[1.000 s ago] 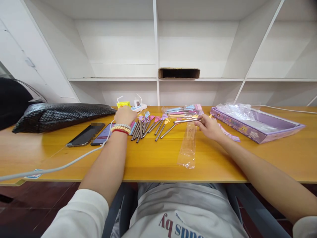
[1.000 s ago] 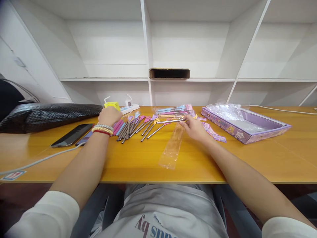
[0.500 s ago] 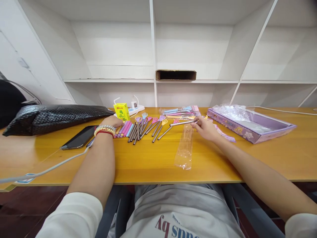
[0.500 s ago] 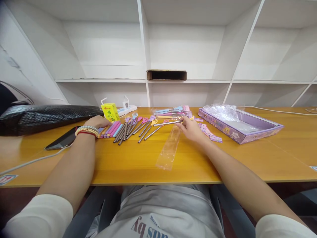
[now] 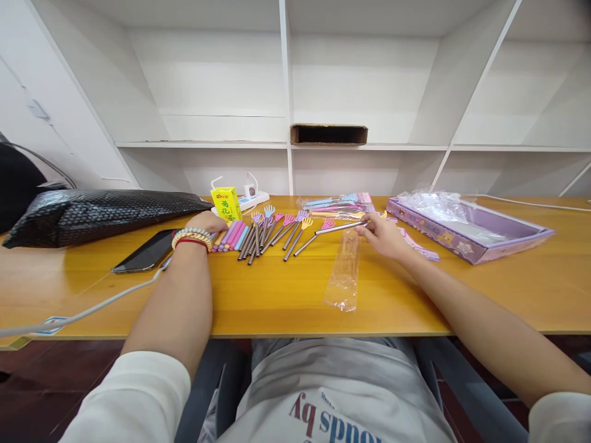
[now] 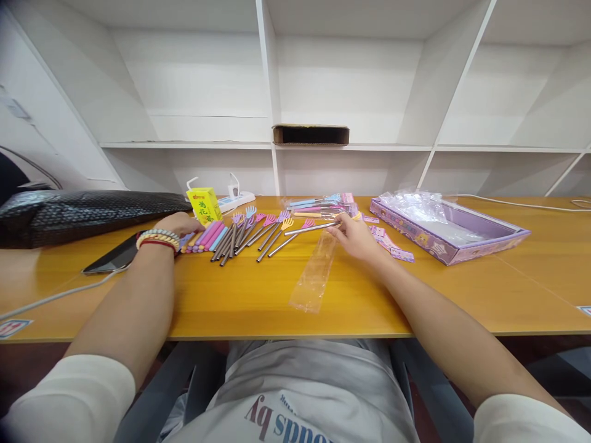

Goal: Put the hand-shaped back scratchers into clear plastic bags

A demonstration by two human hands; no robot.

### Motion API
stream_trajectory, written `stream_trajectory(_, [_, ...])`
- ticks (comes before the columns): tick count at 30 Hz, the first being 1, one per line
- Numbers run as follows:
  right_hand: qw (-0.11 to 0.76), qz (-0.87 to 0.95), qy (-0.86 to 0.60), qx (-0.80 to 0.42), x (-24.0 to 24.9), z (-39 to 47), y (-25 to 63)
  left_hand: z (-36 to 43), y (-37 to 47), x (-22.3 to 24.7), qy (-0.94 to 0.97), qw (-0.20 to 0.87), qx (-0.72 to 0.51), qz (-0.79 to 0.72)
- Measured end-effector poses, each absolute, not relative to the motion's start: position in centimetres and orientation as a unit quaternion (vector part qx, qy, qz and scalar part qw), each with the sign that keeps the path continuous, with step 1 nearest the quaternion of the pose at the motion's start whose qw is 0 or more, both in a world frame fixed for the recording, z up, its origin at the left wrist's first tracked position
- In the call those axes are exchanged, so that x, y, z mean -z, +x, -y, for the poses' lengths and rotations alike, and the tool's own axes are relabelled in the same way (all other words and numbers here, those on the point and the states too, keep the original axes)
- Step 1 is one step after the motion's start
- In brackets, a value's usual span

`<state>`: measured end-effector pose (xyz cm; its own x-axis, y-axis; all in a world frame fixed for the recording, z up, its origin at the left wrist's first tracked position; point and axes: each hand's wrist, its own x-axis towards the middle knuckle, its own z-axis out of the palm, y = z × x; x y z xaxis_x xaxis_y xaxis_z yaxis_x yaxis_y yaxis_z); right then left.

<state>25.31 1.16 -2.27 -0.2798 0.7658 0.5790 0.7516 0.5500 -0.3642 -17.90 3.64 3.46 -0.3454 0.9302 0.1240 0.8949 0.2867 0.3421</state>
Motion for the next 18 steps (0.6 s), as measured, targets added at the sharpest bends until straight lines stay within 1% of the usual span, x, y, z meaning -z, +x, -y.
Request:
stream_trajectory(3, [0.368, 0.801, -0.471, -0.013, 2.2, -1.1, 25.3, -3.3, -17.6, -3.9, 0.535, 0.077, -0.126, -0.832])
stream_trajectory(9, [0.366, 0.804, -0.468, -0.016, 2.3, -1.2, 25.4, -2.7, -17.6, -4.3, 0.519, 0.104, -0.093, -0.843])
stream_trajectory(18, [0.367, 0.807, -0.462, -0.026, 2.3, -1.2, 25.5, -1.5, -17.0, -4.9, 0.514, 0.092, -0.065, -0.85])
